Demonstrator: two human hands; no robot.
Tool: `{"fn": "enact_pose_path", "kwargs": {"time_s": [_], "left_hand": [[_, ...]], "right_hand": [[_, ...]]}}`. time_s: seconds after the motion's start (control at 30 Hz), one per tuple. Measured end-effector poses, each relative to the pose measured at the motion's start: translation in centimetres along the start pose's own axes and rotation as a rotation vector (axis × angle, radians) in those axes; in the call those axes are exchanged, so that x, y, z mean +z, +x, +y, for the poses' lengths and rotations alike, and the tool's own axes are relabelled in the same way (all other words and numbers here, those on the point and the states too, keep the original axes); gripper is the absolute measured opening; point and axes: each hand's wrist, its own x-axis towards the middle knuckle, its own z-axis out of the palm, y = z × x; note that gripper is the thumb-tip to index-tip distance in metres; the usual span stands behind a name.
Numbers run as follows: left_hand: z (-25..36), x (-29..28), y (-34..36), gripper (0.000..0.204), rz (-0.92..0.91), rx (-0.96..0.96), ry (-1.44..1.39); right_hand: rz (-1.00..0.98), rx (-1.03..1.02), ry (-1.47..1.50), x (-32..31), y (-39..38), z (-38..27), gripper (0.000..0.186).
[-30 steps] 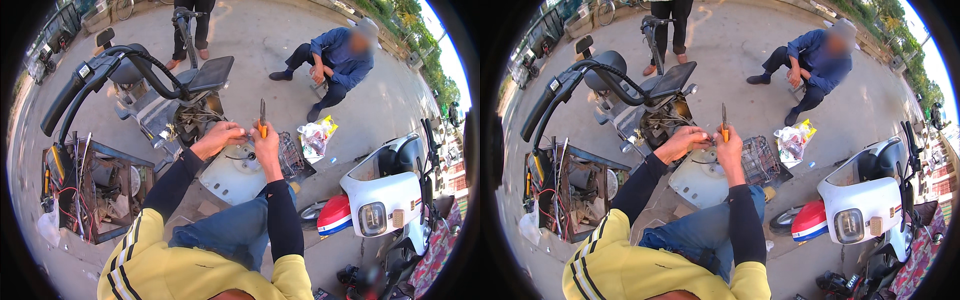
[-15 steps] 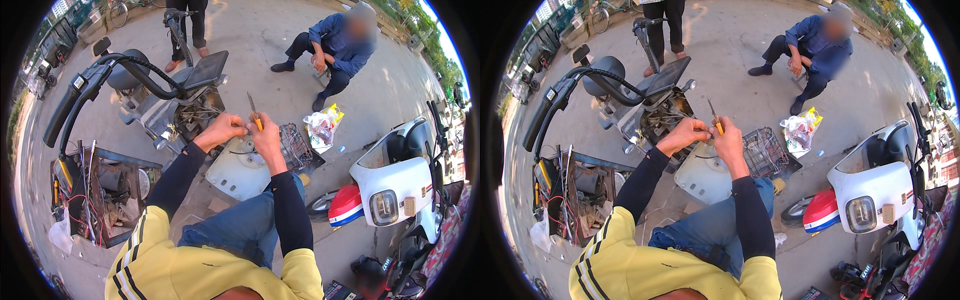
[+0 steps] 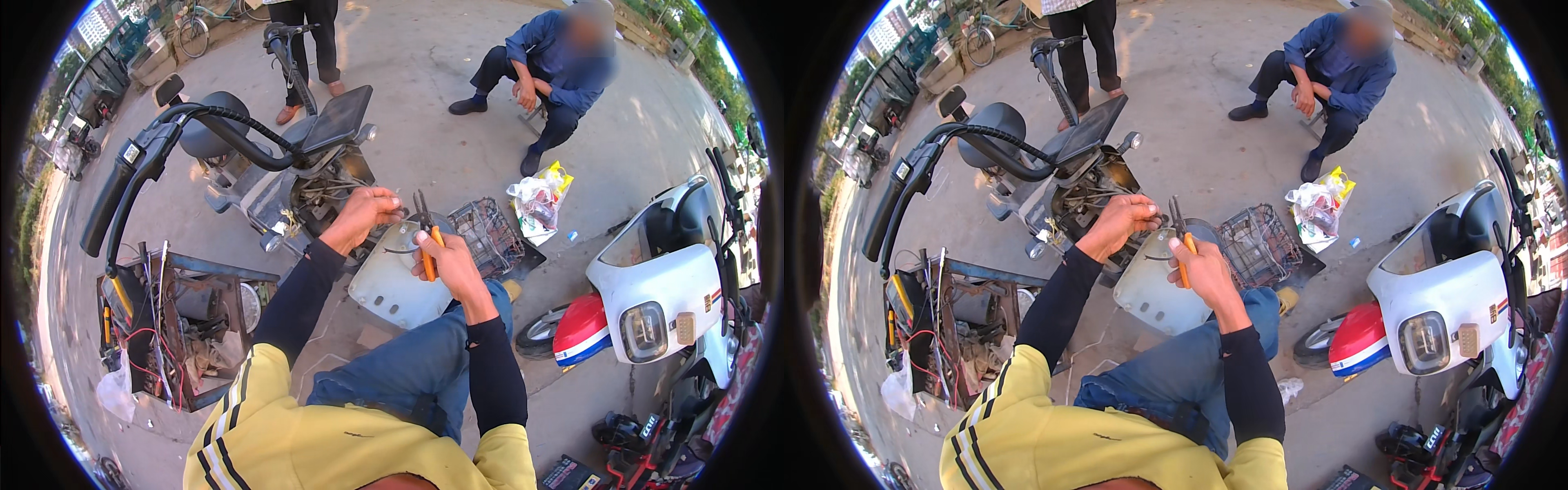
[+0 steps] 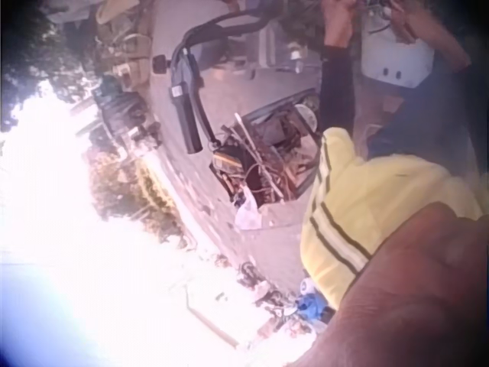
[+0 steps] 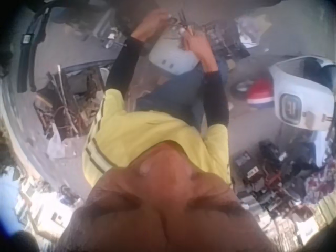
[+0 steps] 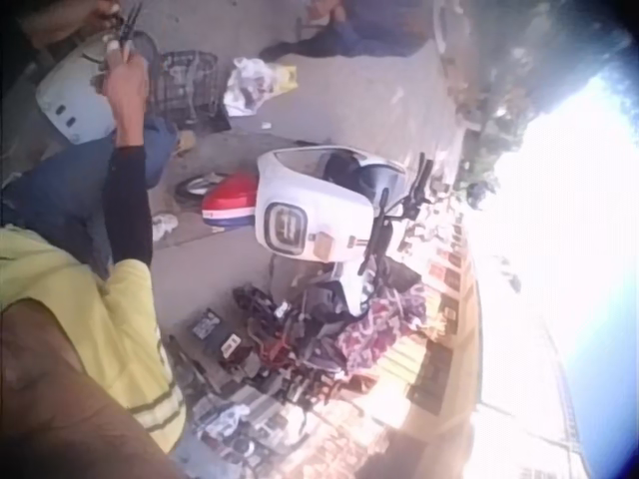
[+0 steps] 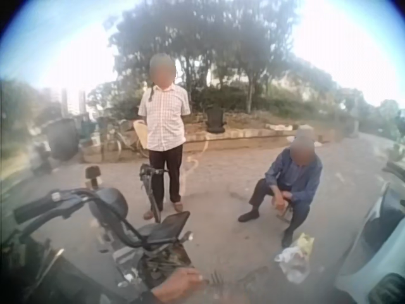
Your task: The person uses pliers to strip and cut wires on the front of a scooter. They repeatedly manipulate the wires and handle the pliers while two men observe nearby.
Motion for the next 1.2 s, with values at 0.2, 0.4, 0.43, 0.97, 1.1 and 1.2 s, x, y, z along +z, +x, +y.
{"fn": "enact_pose_path", "kwargs": {"time_s": [0.2,0.4,0.43,0.97,1.1,1.2], "left_hand": [[-1.2,-1.4,0.7,0.012,-0.036,-0.009,-0.111],[-0.8,-1.8,0.7,0.010,-0.066,-0.032,-0.103],[-0.9,-1.8,0.7,0.009,-0.064,-0.034,-0.102],[-0.8,-2.4,0.6,0.011,-0.117,-0.027,-0.049],[-0.2,-1.8,0.1,0.012,-0.107,-0.041,-0.017],[-0.4,-1.9,0.6,0.013,-0.127,-0.030,-0.020]], "right_hand": [[-0.230,0.221,0.195,0.4,-0.6,1.1,0.047],[-0.333,0.212,0.252,-0.2,0.5,1.6,0.049],[-0.342,0.216,0.259,-0.2,0.6,1.4,0.048],[-0.139,-0.090,-0.374,-0.9,1.4,1.9,0.034],[-0.141,-0.118,-0.422,-1.6,1.4,1.4,0.037],[-0.196,-0.025,-0.261,-1.3,0.5,0.3,0.039]]}}
